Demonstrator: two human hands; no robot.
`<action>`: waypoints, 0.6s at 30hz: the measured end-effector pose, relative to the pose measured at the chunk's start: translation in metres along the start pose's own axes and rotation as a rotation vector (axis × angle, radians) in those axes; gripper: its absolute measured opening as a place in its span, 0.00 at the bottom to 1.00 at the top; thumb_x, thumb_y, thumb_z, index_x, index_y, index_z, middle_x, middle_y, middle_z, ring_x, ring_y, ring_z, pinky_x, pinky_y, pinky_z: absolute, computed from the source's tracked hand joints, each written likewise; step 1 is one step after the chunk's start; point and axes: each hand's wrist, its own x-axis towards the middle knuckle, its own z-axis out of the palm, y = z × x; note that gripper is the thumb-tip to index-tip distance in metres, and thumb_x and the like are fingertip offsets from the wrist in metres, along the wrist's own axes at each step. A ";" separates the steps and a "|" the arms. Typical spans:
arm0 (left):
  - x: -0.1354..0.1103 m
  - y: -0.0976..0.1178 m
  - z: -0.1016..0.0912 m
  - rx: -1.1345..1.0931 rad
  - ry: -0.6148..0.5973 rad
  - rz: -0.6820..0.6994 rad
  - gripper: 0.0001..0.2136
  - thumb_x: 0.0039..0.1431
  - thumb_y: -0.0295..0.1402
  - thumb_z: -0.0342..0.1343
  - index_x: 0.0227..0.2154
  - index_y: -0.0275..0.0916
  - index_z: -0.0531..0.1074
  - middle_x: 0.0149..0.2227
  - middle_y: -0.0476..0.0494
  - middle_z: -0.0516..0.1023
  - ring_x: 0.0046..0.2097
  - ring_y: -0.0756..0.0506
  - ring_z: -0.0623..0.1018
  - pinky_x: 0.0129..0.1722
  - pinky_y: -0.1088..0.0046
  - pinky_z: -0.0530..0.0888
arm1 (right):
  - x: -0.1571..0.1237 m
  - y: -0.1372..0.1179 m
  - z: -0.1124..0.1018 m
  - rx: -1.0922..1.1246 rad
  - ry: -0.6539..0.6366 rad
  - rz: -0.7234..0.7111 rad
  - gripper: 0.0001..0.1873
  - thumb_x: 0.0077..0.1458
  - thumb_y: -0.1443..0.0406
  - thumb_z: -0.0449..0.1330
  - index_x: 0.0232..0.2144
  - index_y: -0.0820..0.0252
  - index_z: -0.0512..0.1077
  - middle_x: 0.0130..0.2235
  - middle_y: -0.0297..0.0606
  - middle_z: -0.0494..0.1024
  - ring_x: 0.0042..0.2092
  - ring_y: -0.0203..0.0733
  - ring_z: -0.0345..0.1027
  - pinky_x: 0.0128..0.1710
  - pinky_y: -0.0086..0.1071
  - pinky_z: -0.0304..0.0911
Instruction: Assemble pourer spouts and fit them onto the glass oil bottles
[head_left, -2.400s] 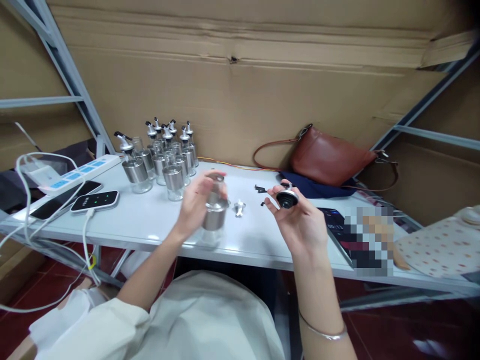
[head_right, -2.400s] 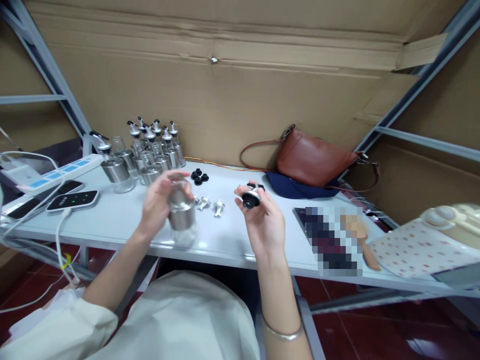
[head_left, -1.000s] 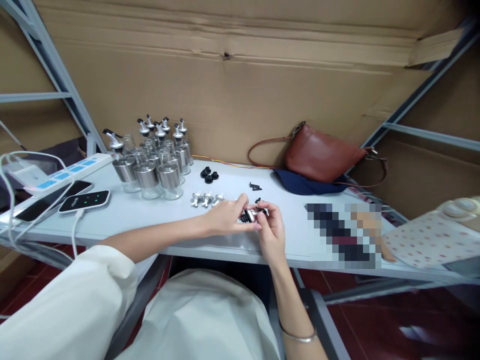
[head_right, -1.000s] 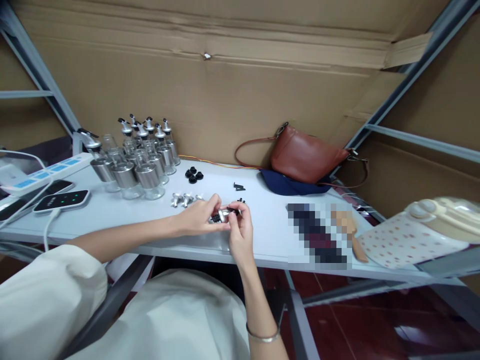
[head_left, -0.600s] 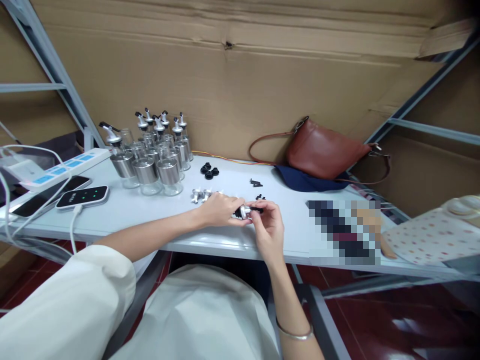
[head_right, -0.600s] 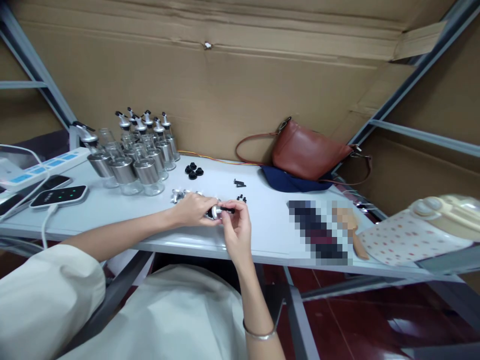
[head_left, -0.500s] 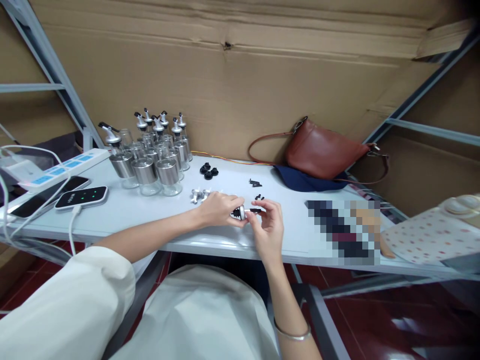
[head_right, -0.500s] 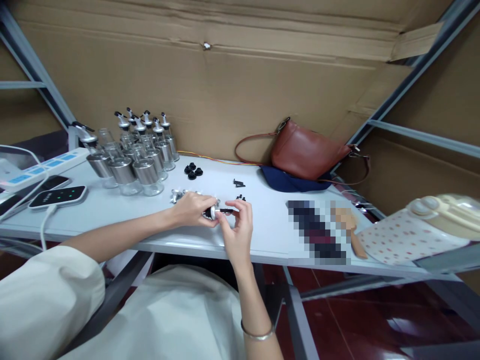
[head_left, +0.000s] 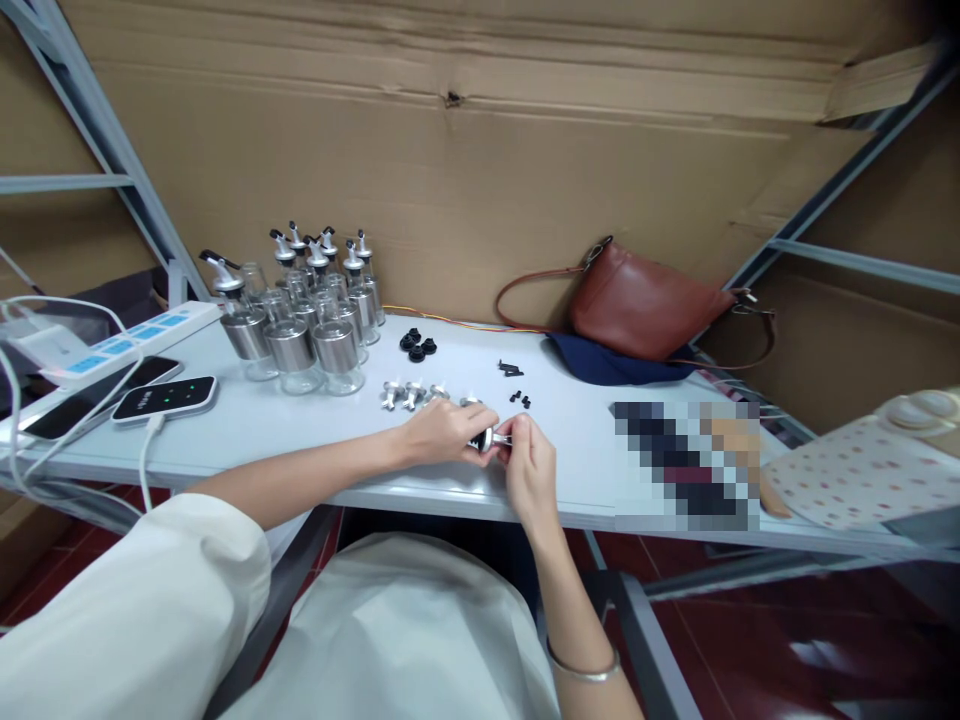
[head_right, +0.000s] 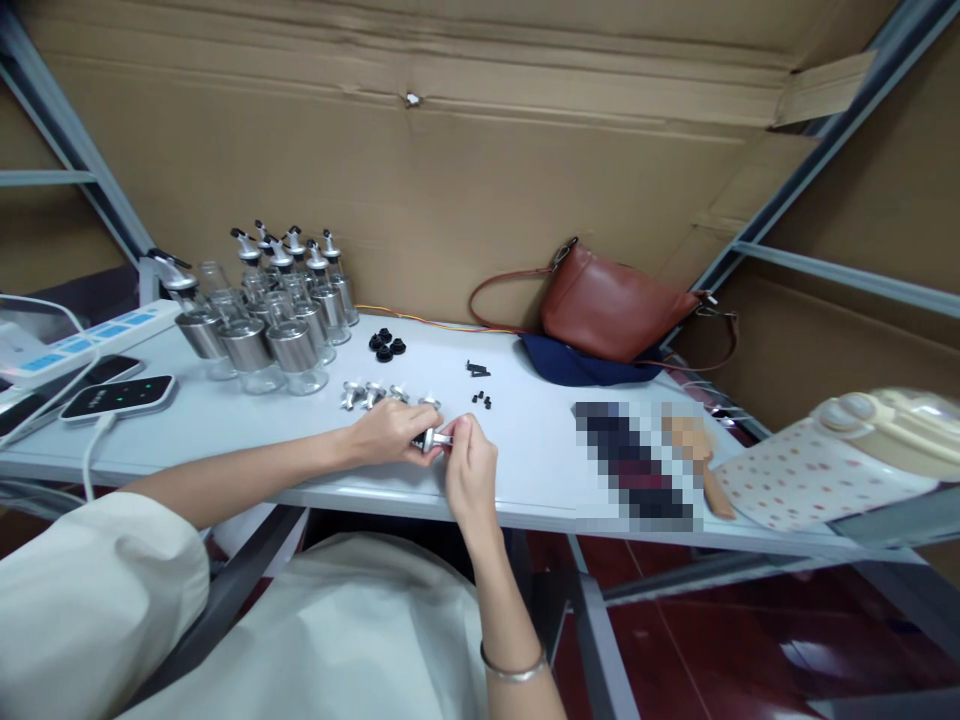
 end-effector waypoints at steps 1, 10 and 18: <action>0.000 0.001 -0.001 -0.004 0.013 0.008 0.09 0.58 0.39 0.47 0.34 0.38 0.66 0.28 0.47 0.75 0.25 0.49 0.74 0.21 0.76 0.61 | 0.001 0.000 -0.002 0.038 0.017 -0.009 0.22 0.60 0.50 0.43 0.23 0.55 0.63 0.22 0.30 0.64 0.23 0.37 0.57 0.27 0.31 0.54; 0.002 -0.005 -0.007 -0.102 0.141 -0.169 0.14 0.58 0.44 0.46 0.38 0.38 0.63 0.31 0.48 0.71 0.24 0.51 0.71 0.23 0.76 0.63 | 0.084 -0.003 -0.050 -0.089 0.152 -0.105 0.10 0.52 0.59 0.55 0.32 0.58 0.73 0.22 0.29 0.67 0.25 0.36 0.59 0.28 0.30 0.53; 0.003 -0.009 -0.008 -0.119 0.118 -0.213 0.15 0.58 0.45 0.47 0.39 0.38 0.62 0.32 0.48 0.71 0.26 0.51 0.71 0.25 0.77 0.64 | 0.150 0.022 -0.049 -0.425 -0.061 0.169 0.08 0.39 0.75 0.60 0.16 0.59 0.69 0.11 0.27 0.67 0.17 0.34 0.59 0.26 0.30 0.53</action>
